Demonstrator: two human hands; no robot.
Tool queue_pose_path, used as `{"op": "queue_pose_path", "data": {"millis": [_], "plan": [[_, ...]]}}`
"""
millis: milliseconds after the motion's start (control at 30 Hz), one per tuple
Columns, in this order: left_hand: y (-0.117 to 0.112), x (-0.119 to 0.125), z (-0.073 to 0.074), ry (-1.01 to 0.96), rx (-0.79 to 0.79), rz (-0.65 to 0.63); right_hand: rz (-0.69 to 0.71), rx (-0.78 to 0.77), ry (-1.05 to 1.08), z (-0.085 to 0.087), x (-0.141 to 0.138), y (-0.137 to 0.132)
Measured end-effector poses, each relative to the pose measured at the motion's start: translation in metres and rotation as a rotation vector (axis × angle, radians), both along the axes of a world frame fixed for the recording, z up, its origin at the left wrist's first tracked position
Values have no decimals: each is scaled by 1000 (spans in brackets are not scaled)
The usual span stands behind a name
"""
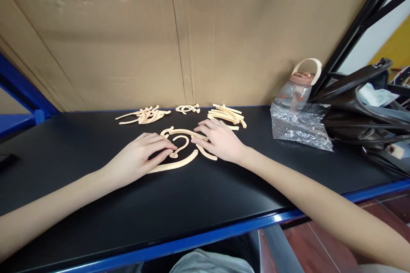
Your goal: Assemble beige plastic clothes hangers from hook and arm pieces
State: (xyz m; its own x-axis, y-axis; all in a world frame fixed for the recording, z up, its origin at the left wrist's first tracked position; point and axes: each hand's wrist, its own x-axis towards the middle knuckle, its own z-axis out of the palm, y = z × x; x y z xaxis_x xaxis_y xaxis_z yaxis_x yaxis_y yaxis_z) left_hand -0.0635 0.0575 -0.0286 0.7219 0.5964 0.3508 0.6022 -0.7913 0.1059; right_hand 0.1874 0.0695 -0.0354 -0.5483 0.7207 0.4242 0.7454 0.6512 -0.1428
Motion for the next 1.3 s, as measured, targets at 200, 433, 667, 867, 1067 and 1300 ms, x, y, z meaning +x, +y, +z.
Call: {"op": "queue_pose_path", "data": {"millis": [200,433,667,867,1067,1300], "plan": [[6,-5,-6,-37,-14,82,40,-160,-43,-5,1,2],[4,-2,-8,-37,-102,27,147,-162,-37,-7,-1,0],[2,-2,-3,-9,-97,-1,160,-175,-41,-6,-1,-1],[-1,2,-2,-59,-113,14,159,-179,-64,-3,-2,-3],[-5,3,1,-116,-72,15,156,-169,-94,-4,-1,-3],[-11,6,3,-157,-7,-10,160,-180,-106,-2,-1,-5]]}}
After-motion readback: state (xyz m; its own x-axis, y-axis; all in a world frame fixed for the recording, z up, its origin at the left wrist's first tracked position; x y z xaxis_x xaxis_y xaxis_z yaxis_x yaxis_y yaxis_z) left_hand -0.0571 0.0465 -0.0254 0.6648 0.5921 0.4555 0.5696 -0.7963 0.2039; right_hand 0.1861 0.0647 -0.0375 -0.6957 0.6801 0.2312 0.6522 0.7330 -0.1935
